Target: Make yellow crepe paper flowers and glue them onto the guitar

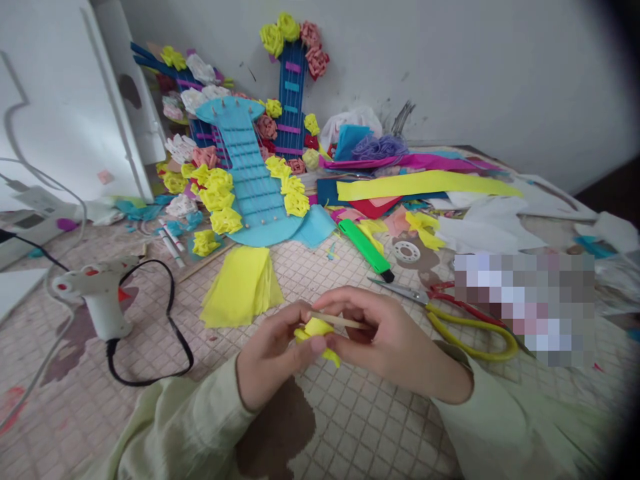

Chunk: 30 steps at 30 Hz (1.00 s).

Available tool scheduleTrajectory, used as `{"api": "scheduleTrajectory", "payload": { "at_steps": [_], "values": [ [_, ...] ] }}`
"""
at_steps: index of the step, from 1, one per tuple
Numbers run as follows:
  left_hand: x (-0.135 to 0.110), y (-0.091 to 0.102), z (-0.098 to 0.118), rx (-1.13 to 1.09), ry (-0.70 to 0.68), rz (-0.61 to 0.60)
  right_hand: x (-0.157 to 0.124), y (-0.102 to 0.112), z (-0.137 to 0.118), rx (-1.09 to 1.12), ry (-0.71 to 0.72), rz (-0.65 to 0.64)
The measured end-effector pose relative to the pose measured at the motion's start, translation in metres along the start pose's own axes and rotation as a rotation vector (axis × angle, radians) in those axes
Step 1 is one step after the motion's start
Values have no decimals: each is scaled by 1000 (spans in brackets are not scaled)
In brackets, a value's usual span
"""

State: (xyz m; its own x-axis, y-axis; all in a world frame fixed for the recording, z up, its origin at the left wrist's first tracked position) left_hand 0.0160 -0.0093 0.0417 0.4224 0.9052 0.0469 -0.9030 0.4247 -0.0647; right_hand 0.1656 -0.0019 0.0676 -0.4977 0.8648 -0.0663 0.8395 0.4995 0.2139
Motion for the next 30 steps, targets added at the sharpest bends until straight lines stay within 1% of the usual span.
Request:
{"api": "scheduleTrajectory", "payload": {
  "at_steps": [3, 5, 9, 15, 18, 20, 26, 30],
  "values": [
    [-1, 1, -2, 115, -4, -13, 0, -1, 1, -11, 23, -19],
    [-2, 2, -2, 133, 5, -38, 0, -2, 1, -13, 32, -29],
    [-4, 4, -3, 96, 18, -56, 0, -2, 1, -10, 31, -33],
    [-3, 5, -6, -2, 41, -52, 2, -2, 2, -11, 3, -18],
    [-3, 3, -1, 31, 58, -40, 2, -2, 2, 1, -3, -9],
    [-2, 2, 2, 65, 67, -19, 2, -2, 2, -2, 4, -1],
    [0, 1, 2, 124, 31, 129, 2, -3, 4, -76, 41, 29],
    [-1, 3, -1, 131, 5, 168, 2, -2, 6, -167, 66, 41]
  ]
}}
Point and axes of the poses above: each hand's wrist, its own x-axis towards the middle knuckle, its own y-axis out of the back of the hand, z = x × y, the point moved 2 cm from there along x, towards the middle knuckle, and after that the axes turned 1 degree about -x, right-handed, at the moved point
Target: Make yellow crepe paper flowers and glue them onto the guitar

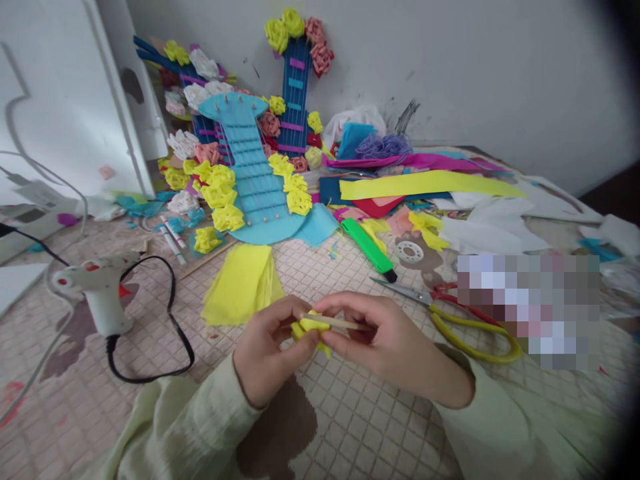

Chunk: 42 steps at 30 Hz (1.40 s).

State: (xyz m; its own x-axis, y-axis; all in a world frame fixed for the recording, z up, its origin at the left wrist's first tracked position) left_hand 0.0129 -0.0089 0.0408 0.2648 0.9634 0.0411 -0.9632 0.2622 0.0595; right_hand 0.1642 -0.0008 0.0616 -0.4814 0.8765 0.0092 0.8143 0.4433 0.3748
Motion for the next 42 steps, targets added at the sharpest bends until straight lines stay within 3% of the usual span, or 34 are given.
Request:
{"api": "scheduleTrajectory", "payload": {
  "at_steps": [10, 14, 17, 21, 28, 33, 42],
  "values": [
    [-1, 1, -3, 36, -20, -41, 2, 1, 3, -85, 32, 82],
    [0, 2, -5, 57, 5, 9, 1, 3, 3, -167, 81, 76],
    [1, 4, -6, 101, 9, 68, 0, 10, -1, -233, 203, 108],
    [3, 8, -7, 174, -15, 115, -1, 16, -1, -369, 340, 120],
    [3, 8, -3, 284, -96, 85, 6, 13, 10, -647, 331, 80],
    [2, 8, -2, 343, -107, 69, 5, 10, 12, -634, 344, 99],
    [4, 8, -10, 269, -101, 64, 0, 4, 13, -601, 561, 177]
  ]
}}
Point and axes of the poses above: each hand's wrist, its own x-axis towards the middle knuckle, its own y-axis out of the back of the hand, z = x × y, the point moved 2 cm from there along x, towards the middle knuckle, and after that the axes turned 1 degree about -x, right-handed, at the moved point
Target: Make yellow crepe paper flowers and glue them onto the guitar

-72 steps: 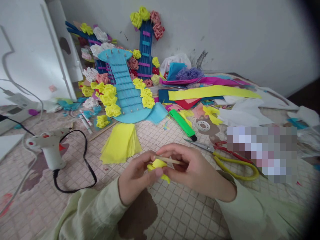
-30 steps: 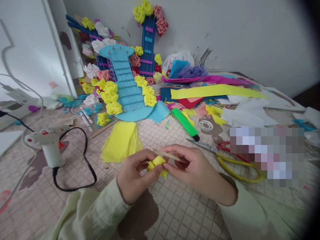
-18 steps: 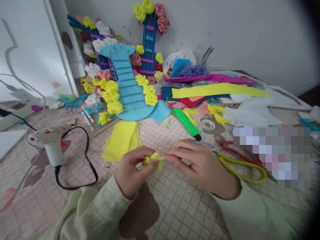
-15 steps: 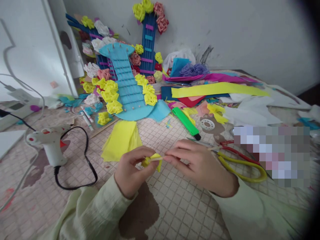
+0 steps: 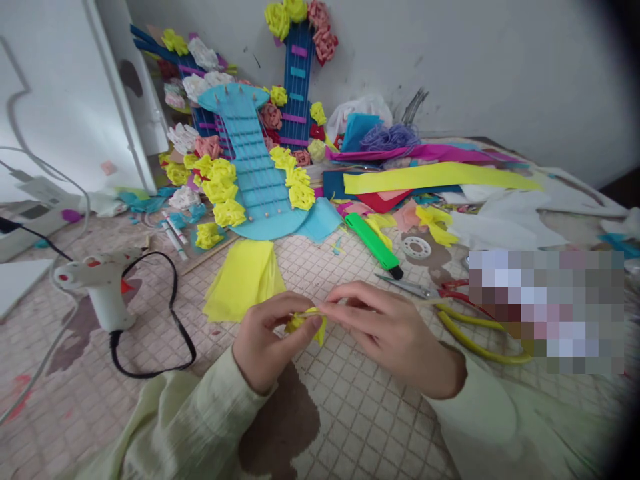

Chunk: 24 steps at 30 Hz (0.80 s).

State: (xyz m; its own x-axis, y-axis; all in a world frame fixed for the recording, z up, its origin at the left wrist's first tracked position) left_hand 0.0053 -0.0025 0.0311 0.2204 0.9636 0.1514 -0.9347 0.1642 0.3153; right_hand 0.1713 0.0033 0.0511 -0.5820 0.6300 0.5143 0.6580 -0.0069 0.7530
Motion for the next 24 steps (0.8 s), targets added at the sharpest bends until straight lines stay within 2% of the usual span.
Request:
{"api": "scheduleTrajectory", "payload": {
  "at_steps": [8, 14, 24],
  "values": [
    [-2, 0, 0, -36, 44, -2, 2, 1, -2, -50, 51, 40],
    [-1, -1, 1, -78, 18, -14, 2, 3, -4, -42, 42, 56],
    [1, -3, 8, 61, -67, -49, 4, -2, -1, 141, -93, 110]
  ]
}}
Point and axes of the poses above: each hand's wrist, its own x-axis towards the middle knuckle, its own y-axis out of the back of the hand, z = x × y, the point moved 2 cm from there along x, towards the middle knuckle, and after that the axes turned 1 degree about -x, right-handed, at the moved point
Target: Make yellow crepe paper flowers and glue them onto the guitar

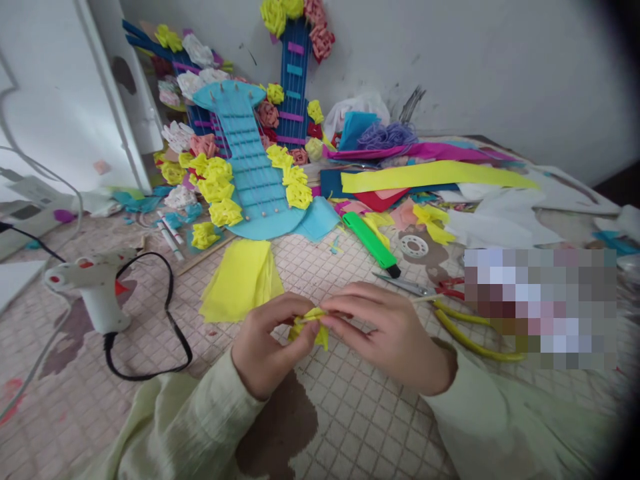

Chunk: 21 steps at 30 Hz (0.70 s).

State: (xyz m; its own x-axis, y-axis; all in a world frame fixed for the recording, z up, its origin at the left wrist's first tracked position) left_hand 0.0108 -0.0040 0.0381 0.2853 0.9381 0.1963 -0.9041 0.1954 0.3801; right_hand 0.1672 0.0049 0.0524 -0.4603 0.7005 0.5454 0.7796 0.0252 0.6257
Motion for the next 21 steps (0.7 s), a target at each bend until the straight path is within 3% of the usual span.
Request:
{"api": "scheduleTrajectory", "payload": {
  "at_steps": [6, 17, 21],
  "values": [
    [0, -1, 2, 69, -8, 6, -2, -3, 2, 3, -50, -14],
    [-1, -1, -5, -52, 82, -51, -1, -3, 1, -24, -57, 45],
    [0, 0, -4, -9, 54, -32, 0, -2, 2, 7, -70, -11]
  ]
}}
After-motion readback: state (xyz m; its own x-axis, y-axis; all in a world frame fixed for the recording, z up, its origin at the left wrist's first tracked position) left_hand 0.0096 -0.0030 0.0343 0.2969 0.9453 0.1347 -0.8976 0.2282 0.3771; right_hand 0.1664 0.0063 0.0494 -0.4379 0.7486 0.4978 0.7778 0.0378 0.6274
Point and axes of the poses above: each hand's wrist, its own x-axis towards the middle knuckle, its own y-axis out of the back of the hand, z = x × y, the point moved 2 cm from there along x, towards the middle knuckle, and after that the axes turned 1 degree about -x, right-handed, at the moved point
